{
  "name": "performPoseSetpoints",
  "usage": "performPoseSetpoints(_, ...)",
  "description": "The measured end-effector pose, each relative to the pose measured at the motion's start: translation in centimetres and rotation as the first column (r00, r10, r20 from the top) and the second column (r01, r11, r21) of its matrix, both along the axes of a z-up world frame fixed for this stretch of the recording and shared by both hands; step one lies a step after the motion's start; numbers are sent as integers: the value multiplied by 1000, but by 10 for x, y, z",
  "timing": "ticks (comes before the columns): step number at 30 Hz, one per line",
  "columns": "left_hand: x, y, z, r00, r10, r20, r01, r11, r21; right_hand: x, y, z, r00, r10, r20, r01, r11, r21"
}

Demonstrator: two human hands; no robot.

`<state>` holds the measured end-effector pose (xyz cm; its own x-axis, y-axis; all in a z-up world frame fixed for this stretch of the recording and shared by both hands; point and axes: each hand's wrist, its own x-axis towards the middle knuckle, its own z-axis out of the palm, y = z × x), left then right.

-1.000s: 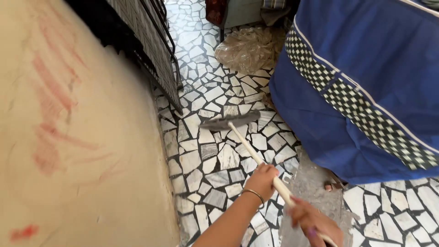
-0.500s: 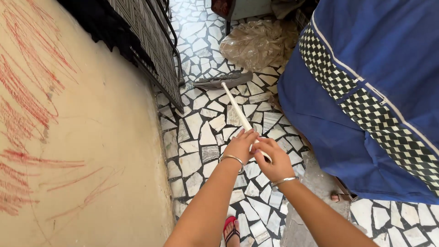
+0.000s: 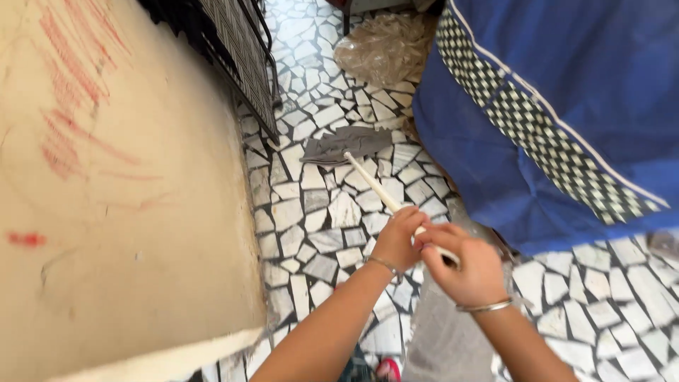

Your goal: The person is mopping the tiled floor using a mop, moving between different rooms and areas of the house.

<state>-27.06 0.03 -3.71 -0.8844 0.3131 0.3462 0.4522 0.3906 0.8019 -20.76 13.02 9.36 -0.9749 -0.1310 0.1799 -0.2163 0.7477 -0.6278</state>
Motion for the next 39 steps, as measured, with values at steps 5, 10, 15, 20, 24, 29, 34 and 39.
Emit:
performPoseSetpoints(5, 61, 36, 50, 999, -41, -18, 42, 996, 85, 66, 20, 74, 999, -24, -31, 24, 999, 30)
performPoseSetpoints(10, 94, 48, 85, 995, -48, -91, 61, 988, 143, 95, 21, 117, 999, -37, 37, 38, 999, -27)
performPoseSetpoints(15, 89, 45, 79, 991, 32, -129, -14, 990, 143, 86, 22, 99, 998, 54, -43, -59, 989, -139)
performPoseSetpoints(20, 61, 36, 86, 996, 76, -50, -64, 977, 202, 48, 21, 82, 995, 98, -23, -101, 976, -192)
performPoseSetpoints(24, 4, 14, 55, 995, 89, -42, -77, 971, 228, -8, -3, 67, 986, 169, -5, -167, 966, -197)
performPoseSetpoints(29, -83, -47, 39, 987, 121, -106, -96, 972, 217, -100, -60, 39, 968, 246, -38, -249, 959, -132)
performPoseSetpoints(34, -171, -105, -7, 976, 218, 4, -217, 976, -26, -189, -114, 1, 957, 289, -12, -289, 955, -68)
performPoseSetpoints(39, -264, -141, -154, 975, 33, 218, -154, 809, 567, -256, -159, -33, 940, 341, -11, -341, 938, -66)
